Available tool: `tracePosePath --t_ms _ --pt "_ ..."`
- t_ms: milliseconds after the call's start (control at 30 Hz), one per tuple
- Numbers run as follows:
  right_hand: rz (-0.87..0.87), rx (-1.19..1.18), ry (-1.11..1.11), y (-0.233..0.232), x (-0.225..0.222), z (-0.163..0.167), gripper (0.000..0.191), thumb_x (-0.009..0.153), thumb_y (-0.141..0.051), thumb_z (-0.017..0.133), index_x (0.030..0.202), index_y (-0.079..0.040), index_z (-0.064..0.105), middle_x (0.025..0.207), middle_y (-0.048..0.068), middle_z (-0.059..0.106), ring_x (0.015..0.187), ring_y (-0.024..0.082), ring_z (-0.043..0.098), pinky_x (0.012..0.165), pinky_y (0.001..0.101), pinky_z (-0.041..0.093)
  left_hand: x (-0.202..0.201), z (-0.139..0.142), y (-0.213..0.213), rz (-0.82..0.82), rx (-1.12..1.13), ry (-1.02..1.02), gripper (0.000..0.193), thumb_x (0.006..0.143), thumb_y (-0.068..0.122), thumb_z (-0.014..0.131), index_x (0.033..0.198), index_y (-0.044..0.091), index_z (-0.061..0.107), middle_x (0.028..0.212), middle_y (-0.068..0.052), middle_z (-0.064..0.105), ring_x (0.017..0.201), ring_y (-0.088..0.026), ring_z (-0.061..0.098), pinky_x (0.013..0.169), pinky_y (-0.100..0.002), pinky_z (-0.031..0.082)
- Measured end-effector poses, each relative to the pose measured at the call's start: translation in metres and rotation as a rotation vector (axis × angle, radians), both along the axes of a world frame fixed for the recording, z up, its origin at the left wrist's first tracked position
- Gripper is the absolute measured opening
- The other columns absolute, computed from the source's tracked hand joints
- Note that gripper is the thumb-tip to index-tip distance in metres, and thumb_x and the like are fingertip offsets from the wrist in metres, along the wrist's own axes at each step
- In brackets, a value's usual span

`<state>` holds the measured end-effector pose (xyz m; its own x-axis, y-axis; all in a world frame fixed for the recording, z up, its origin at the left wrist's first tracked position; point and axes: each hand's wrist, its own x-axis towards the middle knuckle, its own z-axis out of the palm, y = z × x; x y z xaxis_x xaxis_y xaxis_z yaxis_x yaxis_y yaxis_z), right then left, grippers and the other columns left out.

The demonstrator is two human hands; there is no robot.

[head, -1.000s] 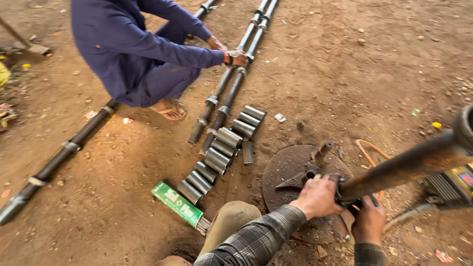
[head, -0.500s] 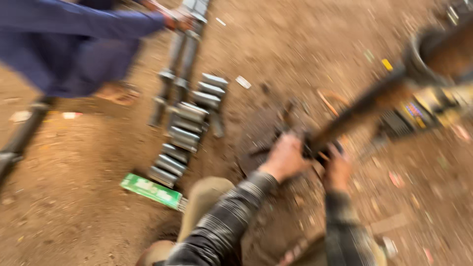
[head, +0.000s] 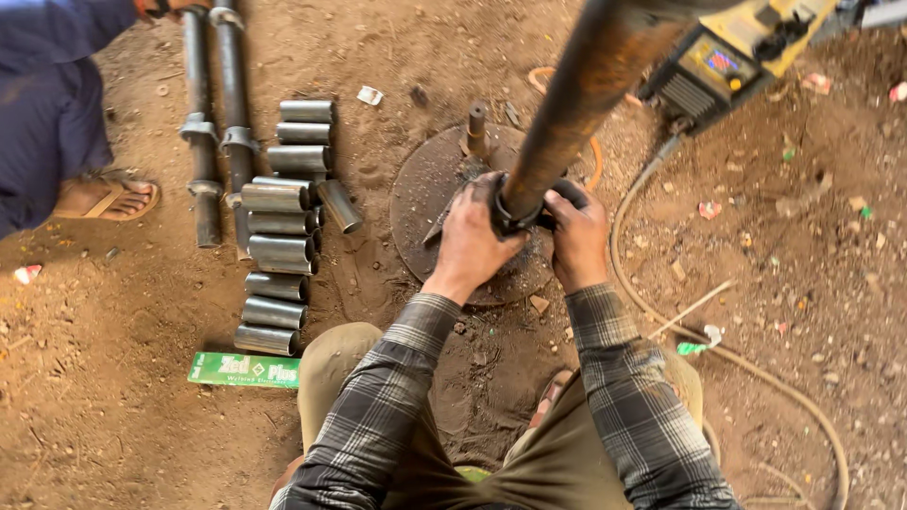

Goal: The person welds metal pipe sections together using a welding torch. They hold the pipe steady with one hand while applying the torch with the other, creating sparks. Another person in the background also works on similar pipe sections.

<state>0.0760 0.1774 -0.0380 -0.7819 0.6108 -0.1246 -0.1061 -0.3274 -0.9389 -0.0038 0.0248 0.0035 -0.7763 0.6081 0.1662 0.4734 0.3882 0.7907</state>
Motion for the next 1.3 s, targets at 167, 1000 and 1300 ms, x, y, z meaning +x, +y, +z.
tracePosePath --t_ms 167,1000,1300 --pt "-0.014 0.01 -0.067 0.001 -0.003 -0.008 0.026 0.097 -0.005 0.057 0.118 0.003 0.068 0.106 0.007 0.073 0.091 0.015 0.07 0.082 0.0298 0.059 0.003 -0.003 0.001 0.013 -0.033 -0.042 0.087 0.064 0.02 0.095 0.137 0.002 0.052 0.127 -0.02 0.063 0.122 -0.037 0.061 0.107 -0.047 0.048" --pt "0.019 -0.033 -0.22 0.001 -0.002 0.002 0.033 0.096 -0.006 0.057 0.126 0.002 0.065 0.115 0.01 0.073 0.101 0.017 0.07 0.092 0.0319 0.057 0.0 0.002 0.003 -0.014 -0.128 -0.056 0.086 0.065 0.019 0.095 0.138 0.0 0.052 0.127 -0.02 0.062 0.124 -0.037 0.058 0.107 -0.046 0.047" --pt "-0.011 -0.053 -0.163 -0.003 0.004 0.014 0.035 0.094 -0.004 0.059 0.128 0.001 0.066 0.116 0.009 0.073 0.1 0.016 0.07 0.091 0.0324 0.058 0.003 0.008 0.002 -0.045 0.001 -0.217 0.089 0.07 0.021 0.09 0.145 0.004 0.046 0.13 -0.013 0.069 0.123 -0.028 0.068 0.112 -0.04 0.049"
